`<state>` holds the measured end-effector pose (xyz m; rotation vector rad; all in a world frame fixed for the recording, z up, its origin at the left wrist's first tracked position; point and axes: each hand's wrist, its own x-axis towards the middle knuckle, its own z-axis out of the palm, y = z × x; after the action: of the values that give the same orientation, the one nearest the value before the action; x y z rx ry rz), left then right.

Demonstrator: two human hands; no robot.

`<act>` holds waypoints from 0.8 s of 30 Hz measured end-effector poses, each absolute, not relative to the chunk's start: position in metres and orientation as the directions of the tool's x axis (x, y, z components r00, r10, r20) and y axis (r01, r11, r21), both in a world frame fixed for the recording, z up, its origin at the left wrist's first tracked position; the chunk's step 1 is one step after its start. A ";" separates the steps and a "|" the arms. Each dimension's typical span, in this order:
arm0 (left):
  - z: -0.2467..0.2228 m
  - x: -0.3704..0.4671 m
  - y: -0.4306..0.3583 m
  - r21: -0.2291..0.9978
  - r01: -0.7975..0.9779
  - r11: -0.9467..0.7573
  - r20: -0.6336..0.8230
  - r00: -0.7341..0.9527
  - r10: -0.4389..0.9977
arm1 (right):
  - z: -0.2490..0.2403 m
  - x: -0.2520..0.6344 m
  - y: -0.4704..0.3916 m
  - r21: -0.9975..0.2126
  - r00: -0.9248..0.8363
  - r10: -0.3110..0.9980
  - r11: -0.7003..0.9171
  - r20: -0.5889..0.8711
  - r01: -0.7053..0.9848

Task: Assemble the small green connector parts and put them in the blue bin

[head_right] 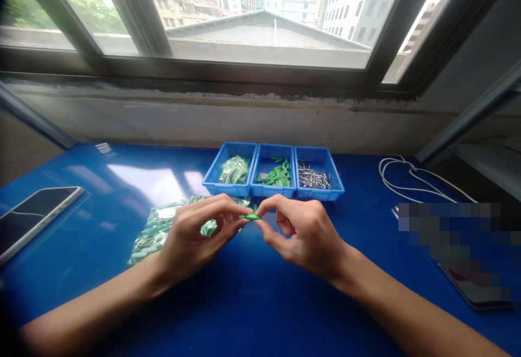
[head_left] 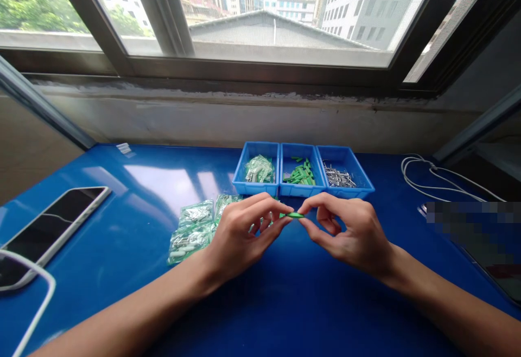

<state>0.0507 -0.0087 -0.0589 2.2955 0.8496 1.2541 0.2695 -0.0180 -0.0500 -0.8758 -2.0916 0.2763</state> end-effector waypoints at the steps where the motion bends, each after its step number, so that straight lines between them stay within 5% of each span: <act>1: -0.058 0.051 -0.010 0.572 0.319 -0.756 0.632 0.416 0.654 | -0.051 0.270 -0.017 -0.484 -0.423 0.682 0.726 0.596 0.488; 6: -0.056 0.052 -0.013 0.510 0.298 -0.807 0.671 0.450 0.590 | -0.056 0.268 -0.014 -0.516 -0.472 0.687 0.727 0.553 0.453; 18: -0.055 0.051 -0.010 0.626 0.238 -0.743 0.544 0.549 0.635 | -0.044 0.266 -0.029 -0.346 -0.429 0.524 0.835 0.736 0.428; 24: -0.056 0.051 -0.011 0.572 0.282 -0.770 0.649 0.418 0.635 | -0.047 0.273 -0.017 -0.370 -0.466 0.580 0.803 0.669 0.467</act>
<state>0.0508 -0.0109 -0.0556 2.3025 0.7850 1.2951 0.2732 -0.0171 -0.0470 -0.7702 -2.1429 0.1695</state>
